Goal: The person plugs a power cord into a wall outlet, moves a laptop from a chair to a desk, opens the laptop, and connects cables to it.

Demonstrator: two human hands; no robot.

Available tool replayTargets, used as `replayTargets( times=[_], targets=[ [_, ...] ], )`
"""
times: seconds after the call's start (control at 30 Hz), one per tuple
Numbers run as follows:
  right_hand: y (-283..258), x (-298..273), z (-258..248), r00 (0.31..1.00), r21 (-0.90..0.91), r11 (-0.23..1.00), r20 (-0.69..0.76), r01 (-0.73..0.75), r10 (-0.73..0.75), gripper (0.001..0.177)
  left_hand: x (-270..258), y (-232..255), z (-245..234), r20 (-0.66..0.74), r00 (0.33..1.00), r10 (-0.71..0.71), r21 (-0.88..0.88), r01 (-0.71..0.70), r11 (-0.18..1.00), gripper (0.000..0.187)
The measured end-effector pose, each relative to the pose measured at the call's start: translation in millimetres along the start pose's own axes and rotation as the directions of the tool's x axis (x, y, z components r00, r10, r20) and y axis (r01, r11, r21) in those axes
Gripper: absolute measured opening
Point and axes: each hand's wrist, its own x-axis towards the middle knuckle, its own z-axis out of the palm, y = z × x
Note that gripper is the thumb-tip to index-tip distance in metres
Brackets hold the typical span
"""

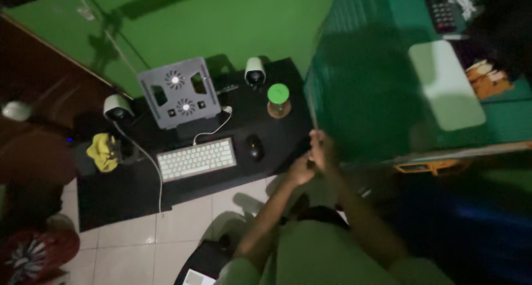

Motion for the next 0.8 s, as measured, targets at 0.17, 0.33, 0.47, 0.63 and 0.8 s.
replayTargets(
  times=[0.17, 0.33, 0.47, 0.63, 0.8],
  targets=[
    [22.5, -30.1, 5.6, 0.838, -0.061, 0.838, -0.034, 0.543, -0.545, 0.034, 41.6, -4.3, 13.2, 0.161, 0.984, -0.071, 0.148, 0.047, 0.988, 0.036],
    [45.5, -56.7, -12.2, 0.874, -0.055, 0.874, -0.025, 0.484, -0.485, 0.033, 42.7, -30.7, 3.8, 0.198, 0.979, 0.04, 0.372, -0.112, 0.921, 0.032],
    [50.8, -60.1, -1.5, 0.913, 0.072, 0.91, -0.058, 0.408, -0.404, 0.029, 31.6, -37.5, -1.6, 0.032, 0.991, 0.129, 0.514, -0.127, 0.848, 0.035],
    [42.4, -69.7, 19.2, 0.991, -0.141, 0.99, -0.123, 0.027, -0.045, 0.036, 40.2, -45.2, -26.5, 0.176, 0.958, 0.226, 0.448, -0.283, 0.848, 0.032],
    [55.5, -92.8, 48.9, 0.869, -0.052, 0.959, -0.413, 0.278, -0.274, 0.048, 56.6, -52.7, -38.5, 0.248, 0.939, 0.24, 0.466, -0.333, 0.82, 0.032]
  ],
)
